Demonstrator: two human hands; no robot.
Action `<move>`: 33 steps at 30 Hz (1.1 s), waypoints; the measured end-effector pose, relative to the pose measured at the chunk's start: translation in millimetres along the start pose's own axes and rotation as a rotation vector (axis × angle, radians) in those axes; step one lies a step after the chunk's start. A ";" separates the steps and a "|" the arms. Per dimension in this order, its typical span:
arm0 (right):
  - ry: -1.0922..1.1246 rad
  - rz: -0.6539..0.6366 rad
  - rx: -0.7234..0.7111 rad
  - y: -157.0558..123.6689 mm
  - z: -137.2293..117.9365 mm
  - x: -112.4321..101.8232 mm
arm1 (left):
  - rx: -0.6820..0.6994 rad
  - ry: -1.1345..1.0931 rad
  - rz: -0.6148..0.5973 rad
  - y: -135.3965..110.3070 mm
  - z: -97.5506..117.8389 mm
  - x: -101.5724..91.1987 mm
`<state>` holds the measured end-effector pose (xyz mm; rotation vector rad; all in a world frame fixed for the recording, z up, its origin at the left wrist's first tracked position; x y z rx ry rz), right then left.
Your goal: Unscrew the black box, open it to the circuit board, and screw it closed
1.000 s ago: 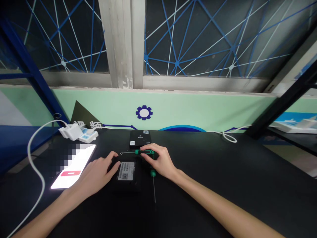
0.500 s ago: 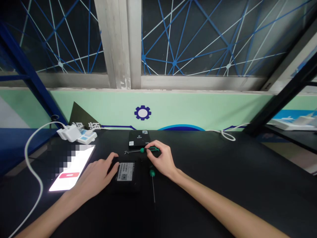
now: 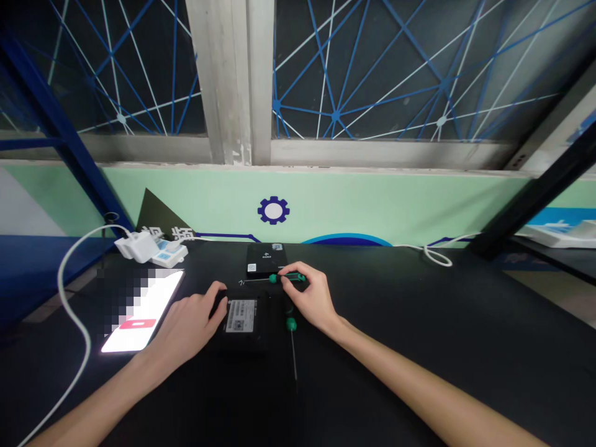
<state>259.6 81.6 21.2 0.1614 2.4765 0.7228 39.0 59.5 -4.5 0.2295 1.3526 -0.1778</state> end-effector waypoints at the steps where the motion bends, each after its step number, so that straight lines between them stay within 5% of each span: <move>1: 0.001 0.003 0.010 0.0 1.3 -0.6 | -0.001 0.001 0.003 0.3 -0.2 -0.1; 23: 0.147 0.072 0.127 -0.8 19.4 -11.8 | -0.030 0.212 0.006 7.1 10.3 -3.0; 33: 0.228 0.064 0.165 -0.9 26.6 -12.3 | 0.008 0.105 0.023 12.0 6.1 -5.1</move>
Point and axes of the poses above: each hand's wrist, its own y-axis towards the middle knuckle, its own x-axis out of the palm, z = x × y, the point moved 10 cm from there along y, towards the middle knuckle, and after that the axes turned 7 degrees about -y, right-handed, at the moved point
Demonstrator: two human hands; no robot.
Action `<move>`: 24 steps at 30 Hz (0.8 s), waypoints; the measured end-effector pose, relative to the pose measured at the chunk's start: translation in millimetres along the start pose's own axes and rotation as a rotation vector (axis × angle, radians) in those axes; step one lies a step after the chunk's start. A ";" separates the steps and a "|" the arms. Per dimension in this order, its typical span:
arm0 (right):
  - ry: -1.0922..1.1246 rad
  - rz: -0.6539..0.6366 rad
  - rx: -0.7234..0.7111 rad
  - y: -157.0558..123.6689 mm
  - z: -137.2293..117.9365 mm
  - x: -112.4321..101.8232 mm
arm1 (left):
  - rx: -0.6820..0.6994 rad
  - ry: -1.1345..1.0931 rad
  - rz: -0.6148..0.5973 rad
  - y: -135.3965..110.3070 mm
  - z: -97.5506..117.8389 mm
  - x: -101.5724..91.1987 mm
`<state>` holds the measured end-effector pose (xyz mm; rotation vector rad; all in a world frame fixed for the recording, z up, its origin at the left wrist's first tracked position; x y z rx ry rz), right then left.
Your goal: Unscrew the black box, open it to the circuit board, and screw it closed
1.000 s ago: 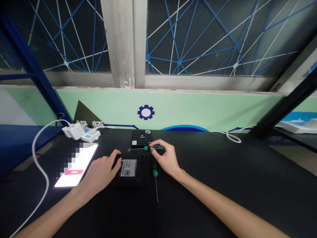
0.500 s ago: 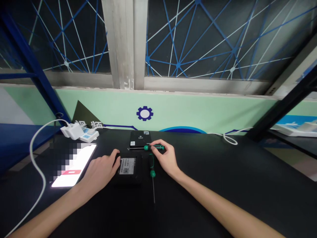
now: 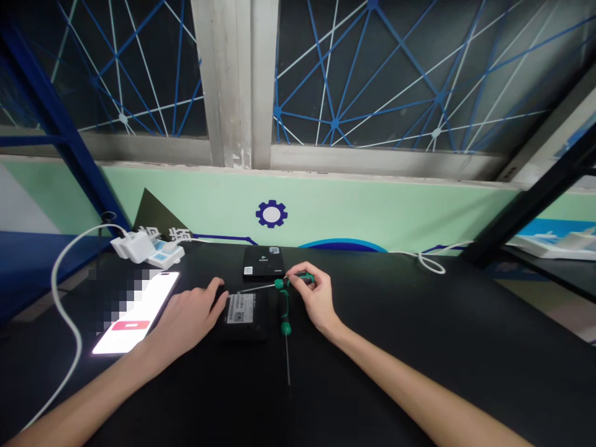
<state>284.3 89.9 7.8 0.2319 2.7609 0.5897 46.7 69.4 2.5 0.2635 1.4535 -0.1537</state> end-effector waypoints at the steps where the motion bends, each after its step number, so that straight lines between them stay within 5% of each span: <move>1: 0.010 -0.014 0.005 -0.2 0.4 1.4 | 0.011 -0.021 -0.001 -0.6 -1.3 -0.6; 14: -0.036 -0.064 0.008 -0.5 -0.9 8.6 | 0.178 -0.301 -0.022 -6.8 0.6 -23.9; 24: -0.037 -0.060 -0.005 0.6 -1.2 9.5 | 0.284 -0.314 -0.032 -9.4 9.4 -23.6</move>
Point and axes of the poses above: each hand's wrist, its own y-axis towards the middle knuckle, its own x-axis out of the palm, z = x × y, the point moved 10 cm from there along y, towards the middle knuckle, and after that the axes turned 7 degrees about -y, right-handed, at the moved point
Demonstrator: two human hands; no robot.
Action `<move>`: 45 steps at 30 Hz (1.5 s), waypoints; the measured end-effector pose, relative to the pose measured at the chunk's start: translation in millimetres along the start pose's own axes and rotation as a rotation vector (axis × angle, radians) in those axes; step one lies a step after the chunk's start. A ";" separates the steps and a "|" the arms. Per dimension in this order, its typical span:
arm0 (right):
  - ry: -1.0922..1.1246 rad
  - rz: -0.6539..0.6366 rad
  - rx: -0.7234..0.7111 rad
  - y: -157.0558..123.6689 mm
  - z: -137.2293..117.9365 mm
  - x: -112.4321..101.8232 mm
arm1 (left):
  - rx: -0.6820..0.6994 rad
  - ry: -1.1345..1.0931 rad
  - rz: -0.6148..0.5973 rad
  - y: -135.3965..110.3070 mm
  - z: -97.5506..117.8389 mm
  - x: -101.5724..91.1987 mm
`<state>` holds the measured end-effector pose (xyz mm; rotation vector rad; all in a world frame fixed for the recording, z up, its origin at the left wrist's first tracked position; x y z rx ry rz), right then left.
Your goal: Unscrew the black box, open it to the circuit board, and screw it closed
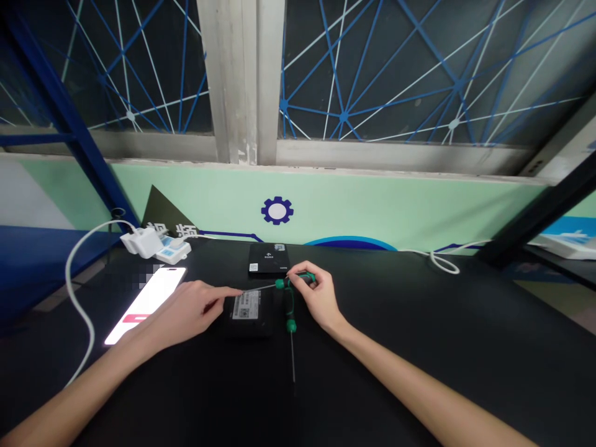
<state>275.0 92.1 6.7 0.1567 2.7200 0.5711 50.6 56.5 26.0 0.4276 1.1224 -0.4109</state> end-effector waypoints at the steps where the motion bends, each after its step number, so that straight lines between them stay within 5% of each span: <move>1: 0.002 0.001 0.000 -0.1 0.0 -0.1 | -0.005 0.000 -0.003 0.0 -0.3 -0.2; 45: -0.011 -0.054 0.038 0.7 -1.2 6.7 | 0.051 0.083 0.019 1.6 0.2 1.9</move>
Point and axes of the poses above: each hand's wrist, its own y-axis towards the middle knuckle, its own x-axis out of the palm, z = x × y, the point moved 10 cm from there along y, towards the middle knuckle, and after that the axes turned 7 degrees about -y, right-handed, at the moved point
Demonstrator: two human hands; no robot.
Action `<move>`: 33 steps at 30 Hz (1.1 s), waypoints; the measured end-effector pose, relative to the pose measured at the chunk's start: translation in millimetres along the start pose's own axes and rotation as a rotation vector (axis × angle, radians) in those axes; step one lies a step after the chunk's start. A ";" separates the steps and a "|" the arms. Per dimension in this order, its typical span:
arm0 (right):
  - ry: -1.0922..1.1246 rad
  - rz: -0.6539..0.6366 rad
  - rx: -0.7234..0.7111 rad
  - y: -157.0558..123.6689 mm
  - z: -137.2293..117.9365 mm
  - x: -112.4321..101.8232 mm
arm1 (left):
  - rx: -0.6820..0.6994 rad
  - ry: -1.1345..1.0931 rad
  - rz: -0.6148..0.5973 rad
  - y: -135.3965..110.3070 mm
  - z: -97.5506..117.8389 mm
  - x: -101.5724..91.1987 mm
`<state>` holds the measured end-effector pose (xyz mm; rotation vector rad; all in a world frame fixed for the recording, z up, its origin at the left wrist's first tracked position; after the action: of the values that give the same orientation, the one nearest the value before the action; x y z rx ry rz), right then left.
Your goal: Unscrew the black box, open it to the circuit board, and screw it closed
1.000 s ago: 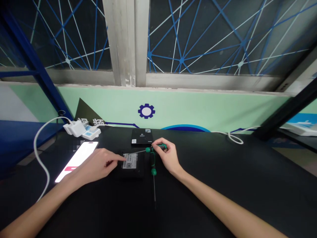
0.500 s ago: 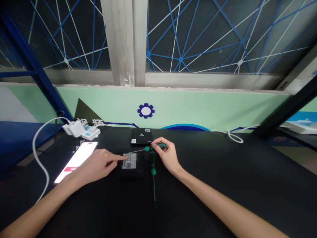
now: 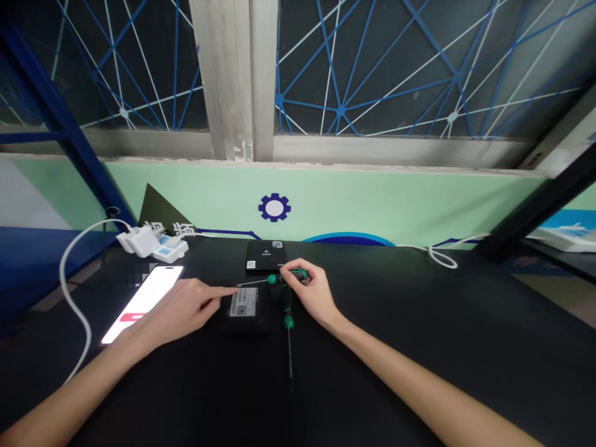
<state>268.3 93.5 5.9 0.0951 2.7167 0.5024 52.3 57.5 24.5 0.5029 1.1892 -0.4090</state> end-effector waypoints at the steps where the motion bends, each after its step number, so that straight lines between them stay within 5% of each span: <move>1: -0.004 0.002 0.001 0.2 0.2 -0.1 | -0.002 0.000 0.001 -0.1 -0.2 0.1; 33: -0.055 -0.006 0.012 1.4 4.9 -0.5 | -0.001 0.011 0.014 0.5 -1.9 2.6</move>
<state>270.6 96.4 2.3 0.1026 2.6658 0.4750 51.9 58.9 21.6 0.5134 1.1956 -0.3939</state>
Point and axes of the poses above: each hand's wrist, its own y-axis towards the middle knuckle, its own x-axis out of the palm, z = x × y, the point moved 10 cm from there along y, towards the middle knuckle, and after that the axes turned 7 degrees about -y, right-handed, at the moved point
